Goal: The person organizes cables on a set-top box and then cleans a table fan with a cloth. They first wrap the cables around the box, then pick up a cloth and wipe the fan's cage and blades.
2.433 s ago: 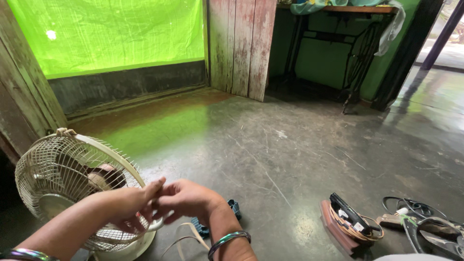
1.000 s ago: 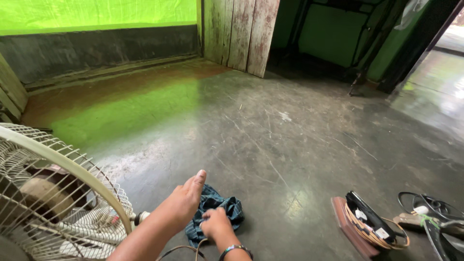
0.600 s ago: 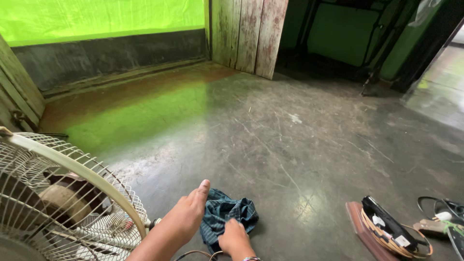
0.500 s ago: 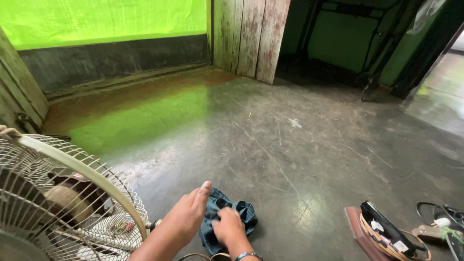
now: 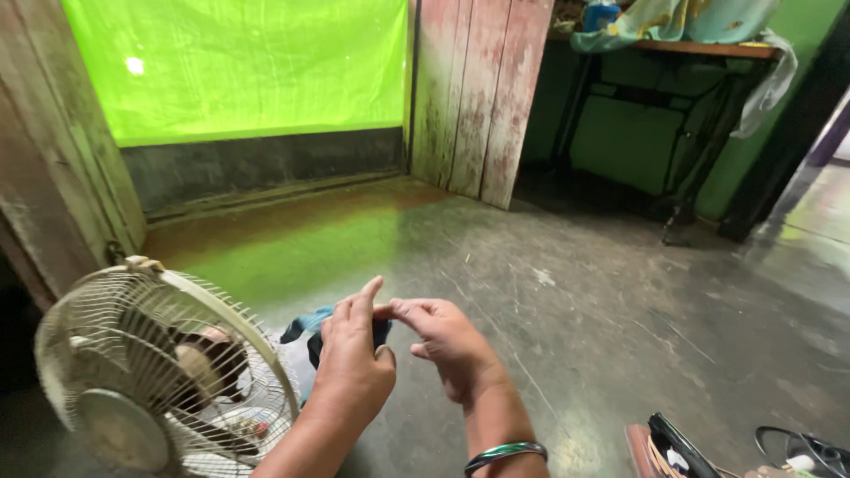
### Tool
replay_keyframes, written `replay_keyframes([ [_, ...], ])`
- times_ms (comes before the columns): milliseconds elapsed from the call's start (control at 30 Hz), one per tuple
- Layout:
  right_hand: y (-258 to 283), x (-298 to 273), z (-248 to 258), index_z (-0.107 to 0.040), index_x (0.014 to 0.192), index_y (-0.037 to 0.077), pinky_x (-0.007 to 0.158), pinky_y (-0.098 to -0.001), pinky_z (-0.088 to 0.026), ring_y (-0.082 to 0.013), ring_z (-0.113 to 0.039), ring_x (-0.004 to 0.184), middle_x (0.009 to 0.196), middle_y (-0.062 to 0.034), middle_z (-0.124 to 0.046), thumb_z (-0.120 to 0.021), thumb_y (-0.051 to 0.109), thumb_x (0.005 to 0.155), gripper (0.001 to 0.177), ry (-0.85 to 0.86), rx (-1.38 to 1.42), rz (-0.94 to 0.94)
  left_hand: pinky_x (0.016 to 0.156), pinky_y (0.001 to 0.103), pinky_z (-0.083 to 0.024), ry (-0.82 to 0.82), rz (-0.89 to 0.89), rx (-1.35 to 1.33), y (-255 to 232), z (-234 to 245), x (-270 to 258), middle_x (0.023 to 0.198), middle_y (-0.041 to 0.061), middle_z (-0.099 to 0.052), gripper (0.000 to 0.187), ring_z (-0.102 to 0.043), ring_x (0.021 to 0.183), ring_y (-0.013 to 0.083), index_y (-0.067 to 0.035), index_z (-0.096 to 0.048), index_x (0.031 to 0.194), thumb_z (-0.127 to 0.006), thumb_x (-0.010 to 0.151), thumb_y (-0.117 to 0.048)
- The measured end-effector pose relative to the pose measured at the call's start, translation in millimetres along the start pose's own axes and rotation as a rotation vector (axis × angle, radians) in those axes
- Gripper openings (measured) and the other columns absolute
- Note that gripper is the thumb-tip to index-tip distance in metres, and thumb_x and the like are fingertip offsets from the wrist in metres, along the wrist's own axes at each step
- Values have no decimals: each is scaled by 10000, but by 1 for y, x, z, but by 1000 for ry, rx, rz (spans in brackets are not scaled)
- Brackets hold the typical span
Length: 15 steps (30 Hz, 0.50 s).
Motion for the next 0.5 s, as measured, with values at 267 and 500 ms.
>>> replay_keyframes([
  [267, 83, -56, -38, -762, 1187, 108, 918, -346, -491, -172, -635, 1124, 1151, -31, -760, -612, 336, 962, 353, 84, 132, 223, 990, 451, -500, -68, 71, 308, -29, 82, 9, 1203, 151, -636, 375, -598, 1142, 341, -104, -662, 1262, -678, 892, -161],
  [500, 80, -63, -79, -495, 1459, 159, 908, -332, -563, -121, -669, 1063, 1202, -2, -675, -805, 141, 720, 802, -33, 59, 361, 675, 332, -621, 42, 174, -130, -35, 143, 43, 941, 182, -782, 247, -743, 752, 215, -21, -752, 1140, -607, 965, -118],
])
Point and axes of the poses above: each hand's wrist, its own x-axis towards the middle knuckle, its own z-axis out of the back of the hand, y = z × x, the point moved 2 cm from there along x, towards the middle knuckle
